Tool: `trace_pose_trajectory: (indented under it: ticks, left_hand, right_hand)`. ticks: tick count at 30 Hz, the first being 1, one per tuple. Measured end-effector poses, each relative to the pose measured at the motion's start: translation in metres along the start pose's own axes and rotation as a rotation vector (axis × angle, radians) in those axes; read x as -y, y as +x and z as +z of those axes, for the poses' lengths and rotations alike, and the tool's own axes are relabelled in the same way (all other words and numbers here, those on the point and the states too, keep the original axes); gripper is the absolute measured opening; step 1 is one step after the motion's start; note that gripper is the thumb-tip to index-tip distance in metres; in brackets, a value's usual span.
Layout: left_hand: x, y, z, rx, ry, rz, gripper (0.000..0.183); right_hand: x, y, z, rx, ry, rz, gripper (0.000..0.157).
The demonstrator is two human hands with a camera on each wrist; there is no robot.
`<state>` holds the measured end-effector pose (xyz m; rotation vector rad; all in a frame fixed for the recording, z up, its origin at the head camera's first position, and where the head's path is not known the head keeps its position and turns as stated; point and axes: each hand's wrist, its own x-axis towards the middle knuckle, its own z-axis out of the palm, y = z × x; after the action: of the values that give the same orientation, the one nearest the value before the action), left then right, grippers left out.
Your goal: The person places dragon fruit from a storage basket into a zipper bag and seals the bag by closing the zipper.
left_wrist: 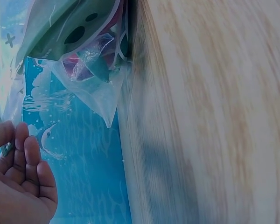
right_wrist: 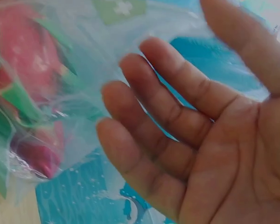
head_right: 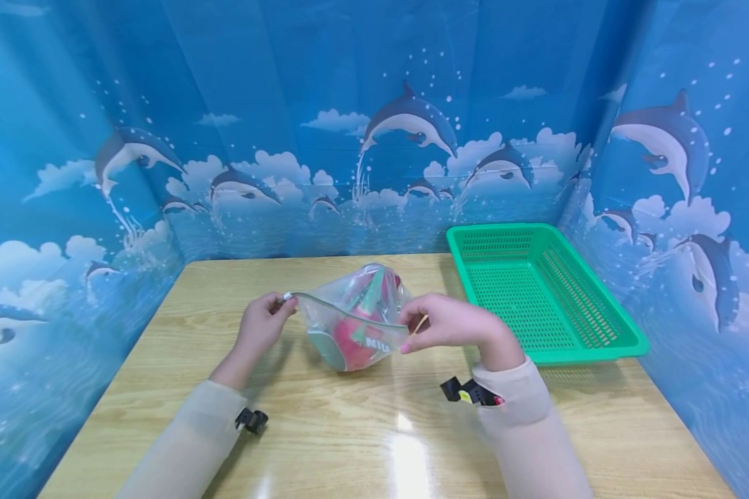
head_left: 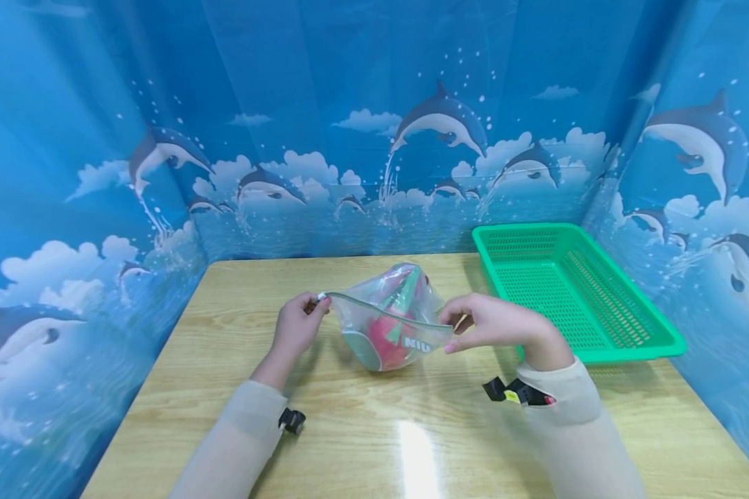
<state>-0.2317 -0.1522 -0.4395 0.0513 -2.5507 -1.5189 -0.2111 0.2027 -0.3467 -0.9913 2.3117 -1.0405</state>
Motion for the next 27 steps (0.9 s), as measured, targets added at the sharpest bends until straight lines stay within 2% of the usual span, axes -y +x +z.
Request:
trace_pose_trajectory:
  ticks: [6,14,20,27]
  left_hand:
    - [0.001,0.000,-0.003,0.026,-0.015,-0.020,0.024]
    - [0.000,0.002,-0.009,0.035,-0.054,-0.040,0.023]
    - [-0.002,0.004,-0.012,-0.044,-0.082,-0.008,0.021]
    - [-0.007,0.002,-0.016,-0.166,-0.101,0.130,0.019]
  right_hand:
    - [0.000,0.004,0.003,-0.042,-0.015,-0.002,0.011]
    - [0.003,0.003,-0.003,-0.087,-0.047,0.023,0.007]
    - [0.005,0.002,-0.007,-0.171,-0.047,0.065,0.011]
    - [0.006,0.003,-0.013,-0.358,-0.056,0.081,0.010]
